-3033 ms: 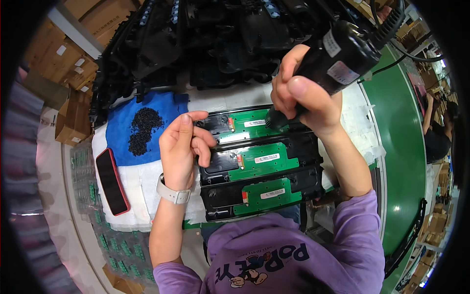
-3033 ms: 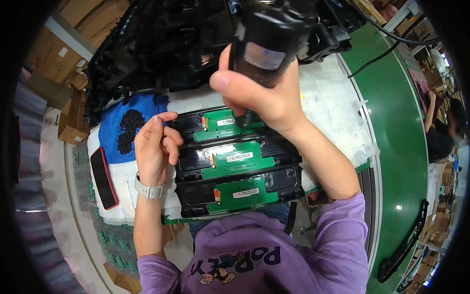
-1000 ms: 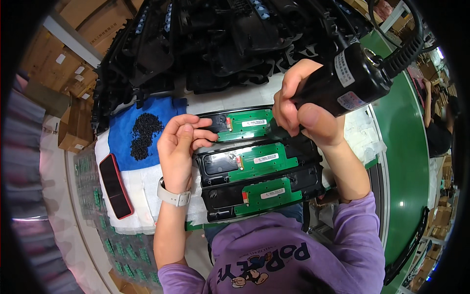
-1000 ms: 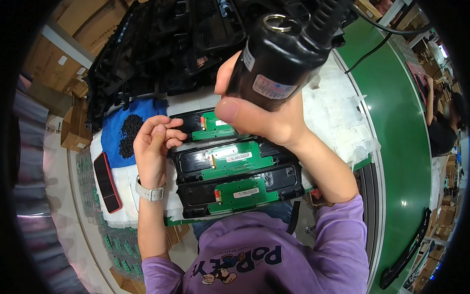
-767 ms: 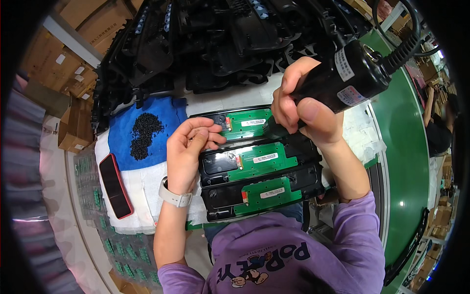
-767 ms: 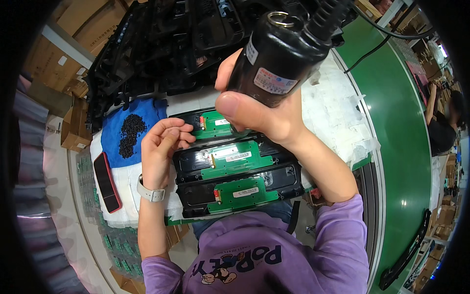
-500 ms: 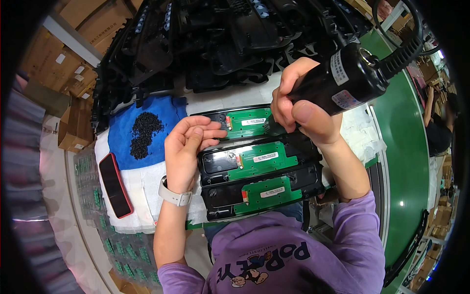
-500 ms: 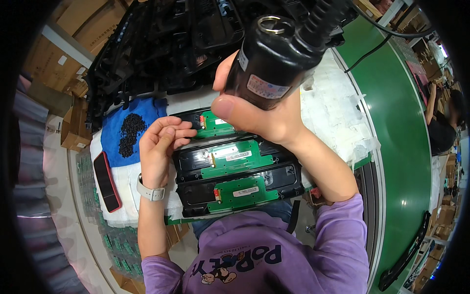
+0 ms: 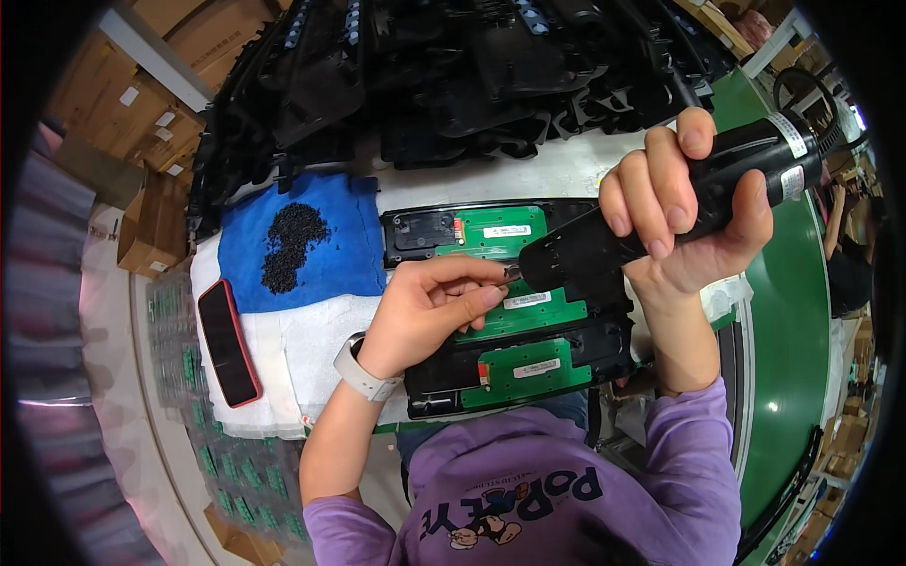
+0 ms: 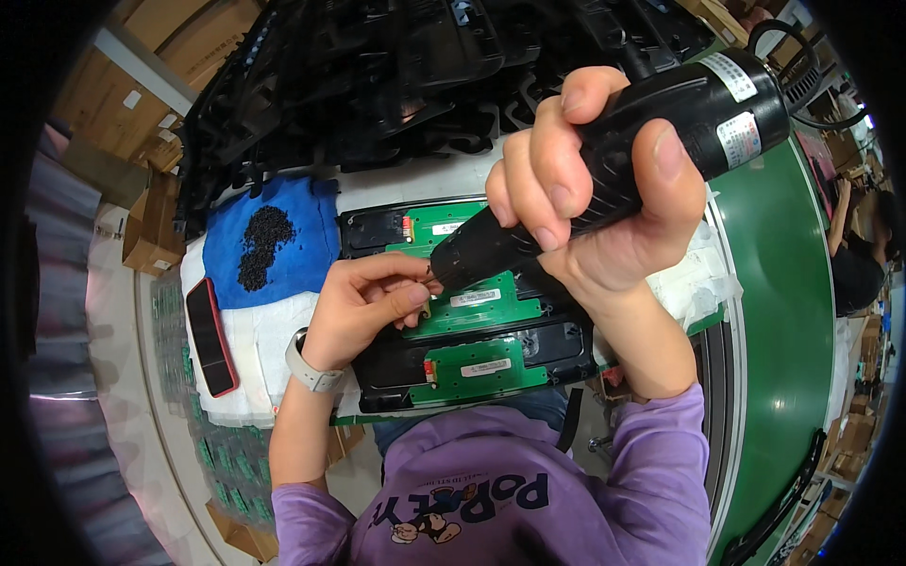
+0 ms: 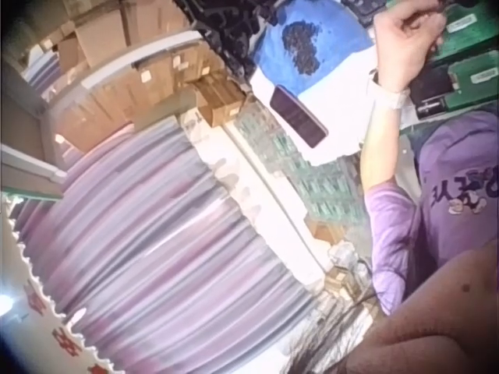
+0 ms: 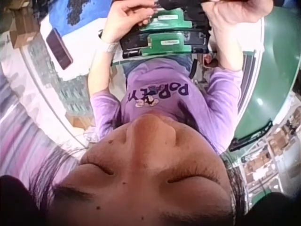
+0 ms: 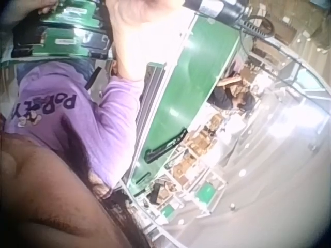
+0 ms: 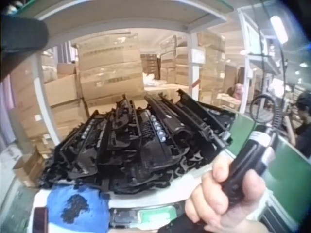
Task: Installing electronic chips and securing them with screws on plastic housings using an electric screwdriver.
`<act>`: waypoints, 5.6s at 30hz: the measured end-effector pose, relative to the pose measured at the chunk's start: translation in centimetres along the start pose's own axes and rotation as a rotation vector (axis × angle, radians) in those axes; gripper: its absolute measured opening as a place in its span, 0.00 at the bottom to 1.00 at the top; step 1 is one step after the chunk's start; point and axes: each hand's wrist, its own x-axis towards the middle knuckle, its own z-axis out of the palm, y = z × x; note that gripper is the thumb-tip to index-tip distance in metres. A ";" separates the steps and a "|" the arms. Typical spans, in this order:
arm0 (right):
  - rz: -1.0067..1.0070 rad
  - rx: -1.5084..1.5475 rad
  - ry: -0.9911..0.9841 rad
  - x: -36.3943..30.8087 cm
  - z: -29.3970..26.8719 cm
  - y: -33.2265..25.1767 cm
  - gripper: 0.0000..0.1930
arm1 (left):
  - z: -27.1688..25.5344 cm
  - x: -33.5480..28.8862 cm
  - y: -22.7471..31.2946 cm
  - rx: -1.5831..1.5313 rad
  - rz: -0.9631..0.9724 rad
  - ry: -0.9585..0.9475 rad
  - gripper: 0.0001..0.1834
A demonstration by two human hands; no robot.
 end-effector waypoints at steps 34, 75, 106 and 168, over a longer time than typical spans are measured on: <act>0.278 -0.442 0.145 -0.5 0.3 0.5 0.11 | -3.8 0.2 0.2 -0.123 0.348 0.557 0.12; 0.125 -0.313 0.101 1.7 -0.1 6.8 0.16 | -4.0 0.5 -1.0 -0.211 0.117 0.325 0.08; 0.226 -0.207 0.115 2.5 1.8 2.8 0.18 | -1.2 0.0 -0.9 0.518 0.253 0.341 0.05; 0.113 -0.644 -0.296 2.8 4.0 8.9 0.16 | -3.8 1.4 -1.7 0.278 0.686 0.516 0.10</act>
